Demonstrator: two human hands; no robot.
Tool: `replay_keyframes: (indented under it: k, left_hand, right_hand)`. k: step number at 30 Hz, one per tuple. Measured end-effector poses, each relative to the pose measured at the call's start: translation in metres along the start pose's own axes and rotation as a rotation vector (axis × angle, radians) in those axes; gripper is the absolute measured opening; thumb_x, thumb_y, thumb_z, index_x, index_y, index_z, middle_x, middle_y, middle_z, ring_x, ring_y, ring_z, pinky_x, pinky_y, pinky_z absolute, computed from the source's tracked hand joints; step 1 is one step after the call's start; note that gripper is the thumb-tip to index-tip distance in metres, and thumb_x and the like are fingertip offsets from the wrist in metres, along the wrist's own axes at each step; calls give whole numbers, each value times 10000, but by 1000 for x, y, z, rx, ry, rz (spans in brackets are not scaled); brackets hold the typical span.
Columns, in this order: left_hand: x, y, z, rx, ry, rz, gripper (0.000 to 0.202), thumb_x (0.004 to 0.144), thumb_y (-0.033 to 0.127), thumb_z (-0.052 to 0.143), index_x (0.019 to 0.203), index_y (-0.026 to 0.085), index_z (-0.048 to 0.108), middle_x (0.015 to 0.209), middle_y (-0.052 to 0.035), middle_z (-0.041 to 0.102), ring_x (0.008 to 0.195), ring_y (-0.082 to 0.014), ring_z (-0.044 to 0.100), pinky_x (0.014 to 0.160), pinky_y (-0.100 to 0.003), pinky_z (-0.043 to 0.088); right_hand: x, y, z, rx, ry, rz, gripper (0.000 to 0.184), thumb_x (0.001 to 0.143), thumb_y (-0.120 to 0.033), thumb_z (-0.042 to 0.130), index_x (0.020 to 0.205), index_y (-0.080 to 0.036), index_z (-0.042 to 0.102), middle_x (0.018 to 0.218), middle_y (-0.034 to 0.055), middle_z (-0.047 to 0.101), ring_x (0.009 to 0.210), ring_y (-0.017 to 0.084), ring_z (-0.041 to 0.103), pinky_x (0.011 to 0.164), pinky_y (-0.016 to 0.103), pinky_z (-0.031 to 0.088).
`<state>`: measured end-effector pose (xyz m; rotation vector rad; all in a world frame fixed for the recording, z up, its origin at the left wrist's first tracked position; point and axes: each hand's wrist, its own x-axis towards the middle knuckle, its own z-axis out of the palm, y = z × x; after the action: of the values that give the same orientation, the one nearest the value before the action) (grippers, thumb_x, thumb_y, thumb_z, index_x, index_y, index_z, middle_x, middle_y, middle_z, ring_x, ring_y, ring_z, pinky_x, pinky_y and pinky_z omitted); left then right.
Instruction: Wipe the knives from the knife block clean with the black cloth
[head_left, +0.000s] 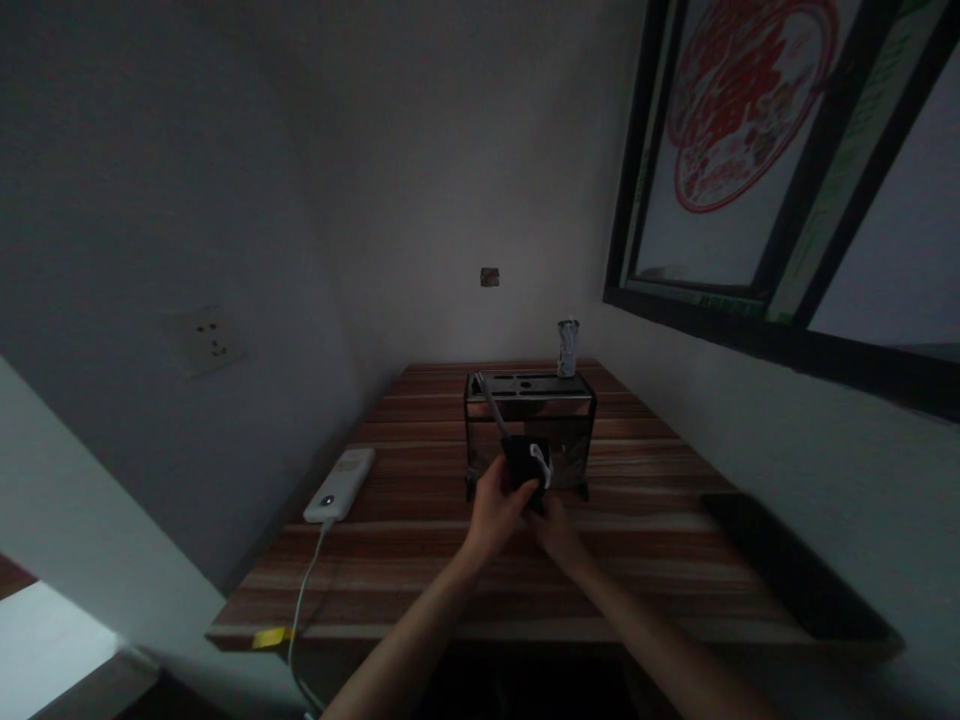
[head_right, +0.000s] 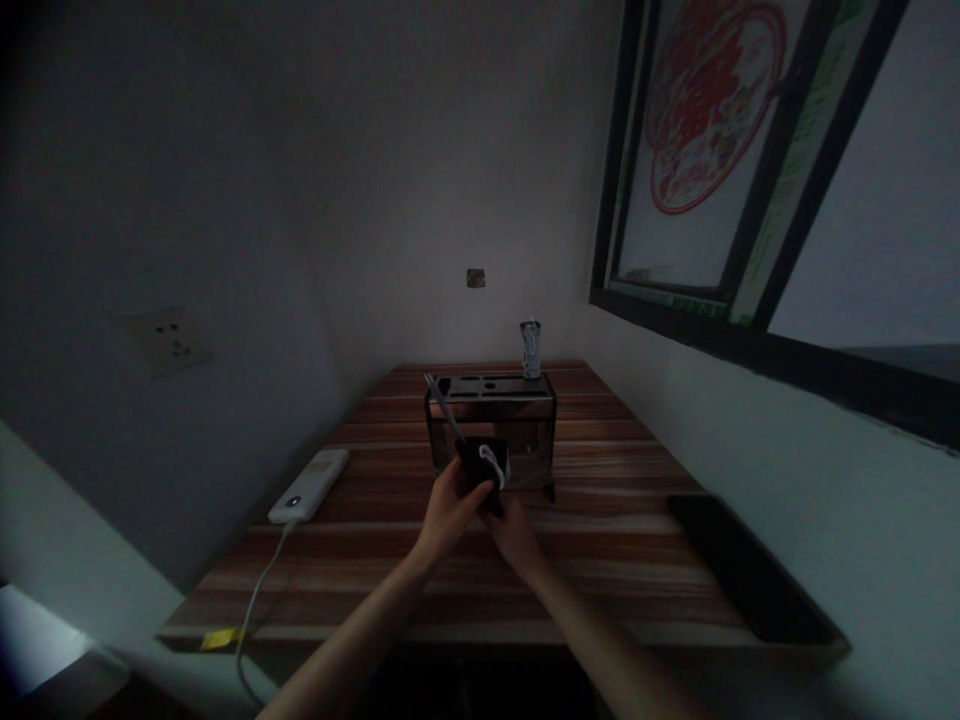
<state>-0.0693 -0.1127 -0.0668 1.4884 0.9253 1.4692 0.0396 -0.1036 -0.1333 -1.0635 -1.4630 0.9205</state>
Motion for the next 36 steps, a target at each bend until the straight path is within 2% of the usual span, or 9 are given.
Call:
replay_keyframes:
  k: [3,6,11,15,21,28,36]
  left_hand:
    - [1,1,-2,37,4,29,459,684,159,637,1121,161,496,1086,-92,625,1010,-207,587,902,-339,445]
    - [2,6,-5,45,-54,40,527,704,174,624,1198,168,442,1150,-97,593,1058,-206,562,933,-337,424]
    - [4,21,-11,33,-115,68,371,802,286,530,1155,172,514,1150,-79,603,1083,-200,540,949,-314,399]
    - [8,31,-10,46,-69,48,285,779,319,546,1005,153,594,1010,-75,659,953,-202,595,844,-289,450]
    - [13,34,-8,9,24,-1,217,731,323,580,830,133,619,810,-55,678,768,-180,614,691,-249,472]
    - [23,39,-14,-33,94,46,247,746,355,585,842,132,630,808,-35,667,747,-155,593,667,-218,453]
    - [46,65,-29,-29,152,142,273,770,387,569,876,141,623,820,-19,651,741,-135,577,668,-204,431]
  right_hand:
    - [1,2,1,21,-12,-27,287,693,-380,584,786,-122,668,761,82,691,750,256,618,687,359,488]
    - [1,3,2,6,-21,-21,272,703,-380,576,740,-125,664,709,71,672,694,233,604,638,334,483]
    - [0,-3,1,-13,-5,26,326,708,-437,582,735,-121,657,700,65,659,692,230,603,620,314,472]
    - [-1,-10,1,14,-11,37,360,710,-459,593,793,-116,665,752,65,670,740,233,612,644,306,474]
    - [1,-3,2,-24,-51,19,345,727,-463,580,720,-125,649,678,41,641,676,204,585,592,274,444]
    - [2,3,3,-94,-36,43,329,735,-454,564,694,-134,622,611,23,597,585,175,544,532,257,397]
    - [1,-5,3,-129,-32,28,349,731,-469,561,769,-140,669,685,36,643,674,204,591,627,285,442]
